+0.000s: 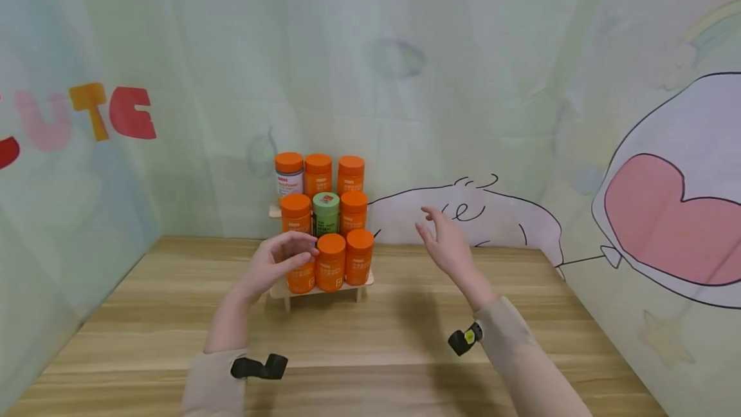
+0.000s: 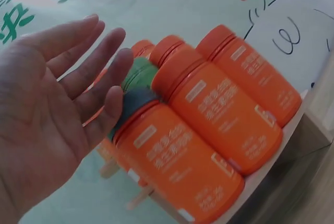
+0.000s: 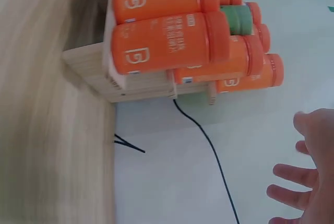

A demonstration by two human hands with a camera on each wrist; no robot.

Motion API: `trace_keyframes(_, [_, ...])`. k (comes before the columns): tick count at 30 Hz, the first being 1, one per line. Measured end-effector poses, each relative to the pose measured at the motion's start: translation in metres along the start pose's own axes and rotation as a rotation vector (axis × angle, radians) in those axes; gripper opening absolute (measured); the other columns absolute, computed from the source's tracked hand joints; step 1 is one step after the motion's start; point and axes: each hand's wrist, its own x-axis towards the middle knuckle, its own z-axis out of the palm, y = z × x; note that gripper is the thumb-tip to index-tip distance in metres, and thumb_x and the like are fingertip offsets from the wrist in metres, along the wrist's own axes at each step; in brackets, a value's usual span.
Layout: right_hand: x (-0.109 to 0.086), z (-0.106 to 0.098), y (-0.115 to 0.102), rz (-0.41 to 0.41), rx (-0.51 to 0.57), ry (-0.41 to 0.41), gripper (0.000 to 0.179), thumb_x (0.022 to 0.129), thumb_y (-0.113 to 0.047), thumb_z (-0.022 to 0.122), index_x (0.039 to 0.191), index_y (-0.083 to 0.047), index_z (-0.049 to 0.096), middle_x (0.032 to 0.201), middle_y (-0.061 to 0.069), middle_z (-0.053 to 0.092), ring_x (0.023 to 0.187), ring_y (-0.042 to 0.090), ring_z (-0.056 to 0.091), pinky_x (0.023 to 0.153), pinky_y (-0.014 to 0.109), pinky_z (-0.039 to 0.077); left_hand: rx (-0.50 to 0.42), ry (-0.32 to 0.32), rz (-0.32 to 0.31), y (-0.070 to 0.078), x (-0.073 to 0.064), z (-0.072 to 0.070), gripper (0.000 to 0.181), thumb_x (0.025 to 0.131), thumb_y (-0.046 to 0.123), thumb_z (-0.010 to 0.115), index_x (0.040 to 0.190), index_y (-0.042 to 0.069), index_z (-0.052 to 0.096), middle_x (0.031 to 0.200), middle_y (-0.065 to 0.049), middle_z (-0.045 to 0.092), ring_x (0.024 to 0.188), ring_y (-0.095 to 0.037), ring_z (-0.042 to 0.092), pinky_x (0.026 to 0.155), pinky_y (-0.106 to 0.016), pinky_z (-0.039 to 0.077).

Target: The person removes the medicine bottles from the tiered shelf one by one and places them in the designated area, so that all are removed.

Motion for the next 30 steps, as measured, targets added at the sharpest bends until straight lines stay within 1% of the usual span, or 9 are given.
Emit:
trace_keyframes(2, [0.006,-0.003,-0.002,-0.017,0.052,0.007,0.051,0.1,-0.033,0.055,0.143,-0.007,0.046,0.134,0.02,0.057,0.123,0.038,0.052,0.099,0.056,0.043,-0.034,0.042,0.017,-0.003,-0.006,-0.006,0.025,0.096,0.001,0.056,0.12,-0.007,0.059,0.102,0.01,0.07,0.093,-0.003,0.065,0.083,-0.021,0.053])
trace_keyframes(6, [0.019,-0.008,-0.009,-0.021,0.183,0.027,0.056,0.097,-0.034,0.06,0.145,-0.009,0.044,0.137,0.019,0.054,0.127,0.037,0.048,0.102,0.057,0.04,-0.092,0.111,0.025,-0.007,-0.015,-0.015,0.024,0.096,-0.002,0.055,0.118,0.004,0.063,0.1,0.013,0.069,0.091,-0.004,0.065,0.082,-0.02,0.053])
trace_keyframes(9, [0.032,-0.012,-0.016,0.003,0.28,0.04,0.057,0.096,-0.034,0.062,0.144,-0.01,0.044,0.138,0.015,0.055,0.129,0.034,0.048,0.103,0.055,0.039,-0.055,0.158,-0.037,-0.009,-0.019,-0.02,0.025,0.097,0.002,0.056,0.121,-0.003,0.06,0.101,0.015,0.069,0.093,-0.002,0.064,0.083,-0.018,0.052])
trace_keyframes(12, [0.045,-0.012,-0.026,0.012,0.338,0.047,0.058,0.095,-0.033,0.064,0.143,-0.009,0.044,0.138,0.013,0.055,0.129,0.031,0.048,0.103,0.053,0.039,0.002,0.192,-0.091,-0.013,-0.022,-0.024,0.032,0.097,0.005,0.057,0.124,-0.012,0.053,0.101,0.016,0.068,0.095,-0.001,0.064,0.085,-0.015,0.05])
trace_keyframes(14, [0.053,-0.012,-0.033,-0.002,0.361,0.049,0.058,0.094,-0.033,0.065,0.143,-0.007,0.045,0.138,0.012,0.055,0.128,0.029,0.048,0.104,0.051,0.039,0.011,0.21,-0.108,-0.016,-0.025,-0.026,0.034,0.098,0.006,0.057,0.125,-0.014,0.052,0.1,0.016,0.068,0.095,-0.002,0.064,0.085,-0.014,0.049])
trace_keyframes(18, [0.069,-0.007,-0.045,-0.057,0.425,0.027,0.058,0.094,-0.03,0.066,0.142,-0.006,0.046,0.139,0.013,0.054,0.127,0.029,0.049,0.106,0.052,0.038,0.0,0.254,-0.129,-0.025,-0.027,-0.031,0.034,0.098,0.007,0.056,0.125,-0.014,0.052,0.097,0.017,0.068,0.093,-0.003,0.064,0.083,-0.015,0.049])
trace_keyframes(21, [0.081,-0.003,-0.051,-0.081,0.486,0.01,0.058,0.093,-0.029,0.067,0.141,-0.005,0.046,0.14,0.014,0.053,0.127,0.03,0.048,0.106,0.054,0.037,-0.014,0.281,-0.172,-0.033,-0.029,-0.032,0.036,0.099,0.009,0.057,0.127,-0.012,0.052,0.097,0.018,0.067,0.092,-0.001,0.063,0.082,-0.017,0.049])
trace_keyframes(26, [0.098,0.008,-0.059,-0.079,0.55,-0.038,0.061,0.091,-0.028,0.069,0.142,-0.005,0.044,0.141,0.012,0.051,0.128,0.03,0.048,0.106,0.051,0.039,-0.036,0.32,-0.228,-0.045,-0.033,-0.032,0.034,0.098,0.009,0.058,0.127,-0.008,0.055,0.099,0.02,0.066,0.094,0.002,0.061,0.083,-0.017,0.049])
trace_keyframes(30, [0.108,0.021,-0.063,-0.072,0.595,-0.085,0.063,0.09,-0.027,0.07,0.143,-0.006,0.043,0.143,0.012,0.05,0.129,0.03,0.048,0.104,0.048,0.043,-0.044,0.335,-0.252,-0.054,-0.04,-0.031,0.036,0.098,0.007,0.057,0.128,-0.012,0.052,0.101,0.022,0.065,0.096,0.004,0.061,0.083,-0.016,0.048])
